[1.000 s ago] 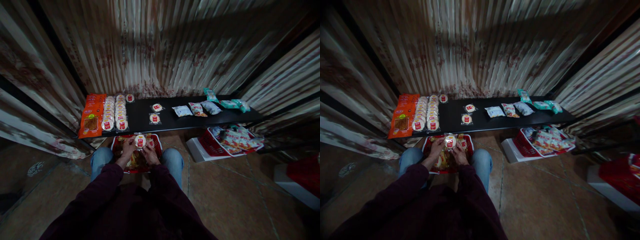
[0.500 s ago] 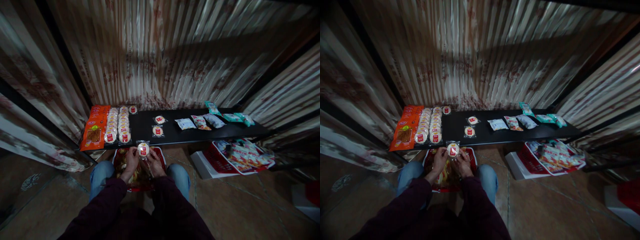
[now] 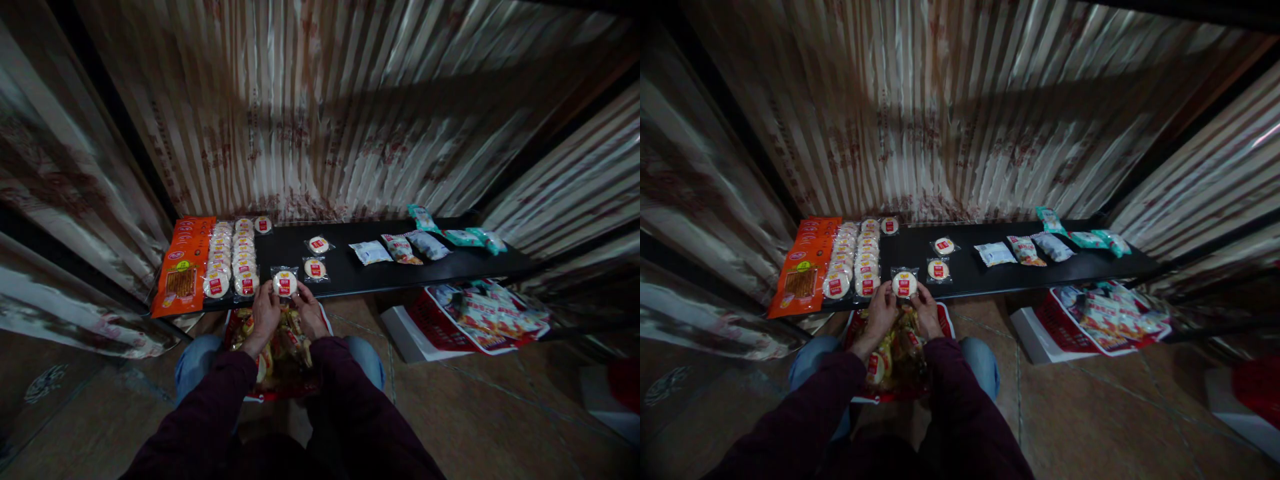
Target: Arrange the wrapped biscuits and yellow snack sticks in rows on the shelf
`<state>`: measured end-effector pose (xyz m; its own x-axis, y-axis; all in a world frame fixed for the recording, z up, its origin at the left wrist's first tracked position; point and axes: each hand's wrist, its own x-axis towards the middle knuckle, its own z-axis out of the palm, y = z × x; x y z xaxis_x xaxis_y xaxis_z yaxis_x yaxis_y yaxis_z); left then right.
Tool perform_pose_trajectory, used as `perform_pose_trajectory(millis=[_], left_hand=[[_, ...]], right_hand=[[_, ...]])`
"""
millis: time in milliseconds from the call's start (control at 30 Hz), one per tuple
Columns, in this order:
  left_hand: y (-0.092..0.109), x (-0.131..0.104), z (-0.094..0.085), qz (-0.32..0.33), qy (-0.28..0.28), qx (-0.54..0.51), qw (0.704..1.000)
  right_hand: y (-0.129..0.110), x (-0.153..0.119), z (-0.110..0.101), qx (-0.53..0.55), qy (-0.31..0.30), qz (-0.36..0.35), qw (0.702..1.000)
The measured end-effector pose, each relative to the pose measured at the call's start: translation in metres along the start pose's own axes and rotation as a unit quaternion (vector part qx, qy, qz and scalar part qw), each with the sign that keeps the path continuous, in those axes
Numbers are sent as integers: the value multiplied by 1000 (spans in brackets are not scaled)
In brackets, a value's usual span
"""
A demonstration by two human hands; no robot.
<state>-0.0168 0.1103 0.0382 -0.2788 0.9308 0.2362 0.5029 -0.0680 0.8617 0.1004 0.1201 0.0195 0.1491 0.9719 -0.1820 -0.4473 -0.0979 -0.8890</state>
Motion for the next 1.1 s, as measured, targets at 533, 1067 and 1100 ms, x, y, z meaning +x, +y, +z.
perform_pose_trajectory(millis=[533, 1067, 1100], left_hand=[[4, 30, 23, 28, -21, -2, 999], [-7, 59, 44, 12, -30, -25, 999], [-7, 61, 46, 12, -33, -27, 999]], right_hand=[[-2, 63, 15, -84, 69, -39, 993], [8, 106, 29, -78, 52, -50, 994], [8, 110, 30, -77, 52, -57, 994]])
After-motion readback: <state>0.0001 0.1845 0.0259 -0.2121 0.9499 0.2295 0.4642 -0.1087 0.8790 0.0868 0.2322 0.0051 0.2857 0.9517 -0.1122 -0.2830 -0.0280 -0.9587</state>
